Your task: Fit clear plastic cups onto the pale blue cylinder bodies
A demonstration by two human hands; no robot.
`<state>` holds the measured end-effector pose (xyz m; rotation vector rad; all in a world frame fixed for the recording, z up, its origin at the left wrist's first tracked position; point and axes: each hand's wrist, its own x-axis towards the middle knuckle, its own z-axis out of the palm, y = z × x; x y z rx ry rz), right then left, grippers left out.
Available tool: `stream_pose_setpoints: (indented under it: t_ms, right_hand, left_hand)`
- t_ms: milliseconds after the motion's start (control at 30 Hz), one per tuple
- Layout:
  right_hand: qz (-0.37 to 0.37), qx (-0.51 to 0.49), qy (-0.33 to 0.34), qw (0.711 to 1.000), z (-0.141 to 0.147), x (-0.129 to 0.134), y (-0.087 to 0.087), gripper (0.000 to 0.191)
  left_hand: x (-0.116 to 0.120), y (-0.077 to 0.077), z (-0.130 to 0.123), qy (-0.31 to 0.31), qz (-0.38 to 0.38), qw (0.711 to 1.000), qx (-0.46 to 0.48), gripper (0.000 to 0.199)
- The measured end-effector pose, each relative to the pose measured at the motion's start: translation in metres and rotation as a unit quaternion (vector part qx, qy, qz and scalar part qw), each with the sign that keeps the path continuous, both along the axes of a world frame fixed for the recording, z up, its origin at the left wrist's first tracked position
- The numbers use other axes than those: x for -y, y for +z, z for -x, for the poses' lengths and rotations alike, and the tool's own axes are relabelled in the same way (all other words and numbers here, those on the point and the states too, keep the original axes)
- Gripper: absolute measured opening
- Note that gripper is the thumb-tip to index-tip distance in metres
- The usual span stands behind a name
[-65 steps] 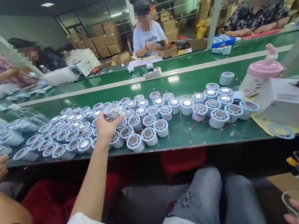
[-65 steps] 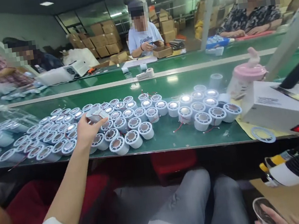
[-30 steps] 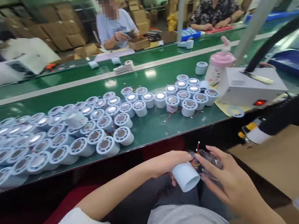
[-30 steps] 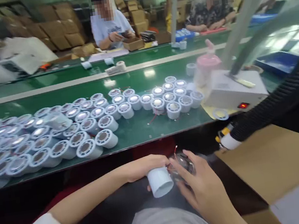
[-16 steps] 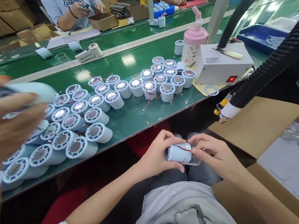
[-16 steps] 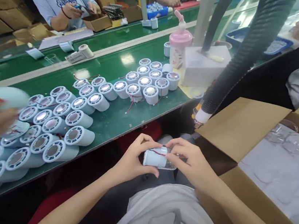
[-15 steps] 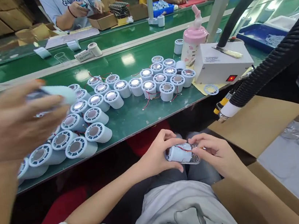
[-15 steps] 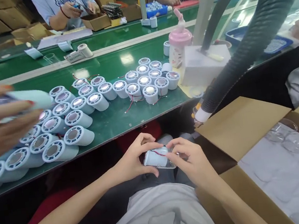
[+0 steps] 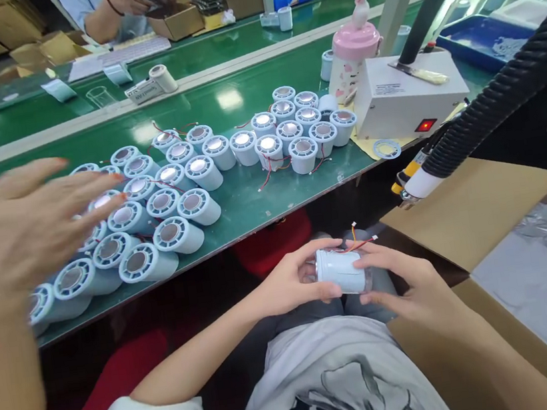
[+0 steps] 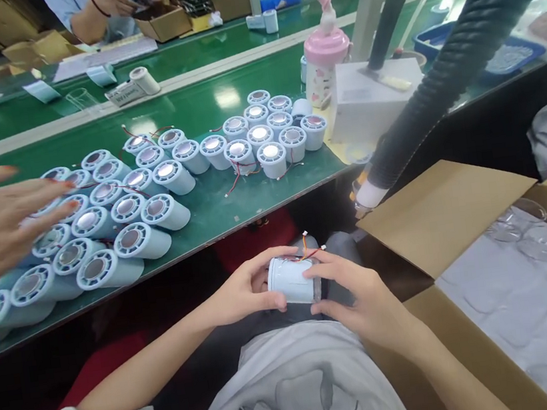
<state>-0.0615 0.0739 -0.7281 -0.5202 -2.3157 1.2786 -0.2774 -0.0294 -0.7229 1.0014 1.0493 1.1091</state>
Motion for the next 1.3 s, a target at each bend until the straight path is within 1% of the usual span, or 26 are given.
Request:
stream_pose_setpoints:
  t_ms: [67, 167, 300, 467, 633, 933, 1133, 1233, 1300]
  right_hand:
    - [0.018, 0.005, 0.003, 1.000, -0.003, 0.001, -0.001, 0.041]
    - [0.071, 0.015, 0.003, 0.997, -0.005, 0.000, 0.001, 0.044]
    - [0.148, 0.019, 0.010, 0.989, -0.005, 0.000, 0.008, 0.041]
    - [0.223, 0.036, 0.002, 0.974, -0.006, 0.001, 0.015, 0.042]
    - [0.272, 0.013, 0.019, 0.962, -0.004, 0.003, 0.019, 0.038]
    - [0.381, 0.026, 0.001, 0.924, 0.001, 0.004, 0.018, 0.040]
    - [0.430, 0.023, -0.009, 0.903, 0.005, 0.004, 0.013, 0.043]
    - [0.445, 0.042, -0.031, 0.894, 0.006, 0.004, 0.011, 0.045]
    - [0.458, 0.048, -0.033, 0.887, 0.008, 0.005, 0.010, 0.045]
  left_hand:
    - [0.001, 0.003, 0.001, -0.019, -0.013, 0.999, -0.034, 0.076]
    - [0.003, 0.007, 0.002, -0.024, -0.051, 0.996, -0.069, 0.080]
    - [0.006, 0.010, 0.001, -0.022, -0.080, 0.993, -0.085, 0.079]
    - [0.008, 0.012, 0.000, -0.017, -0.107, 0.985, -0.133, 0.079]
    - [0.009, 0.013, 0.001, -0.019, -0.119, 0.980, -0.160, 0.077]
    - [0.011, 0.013, 0.001, -0.021, -0.125, 0.975, -0.183, 0.076]
    - [0.011, 0.013, 0.001, -0.024, -0.125, 0.977, -0.174, 0.074]
    - [0.012, 0.014, 0.001, -0.022, -0.129, 0.976, -0.172, 0.073]
    - [0.012, 0.014, 0.001, -0.023, -0.133, 0.976, -0.173, 0.072]
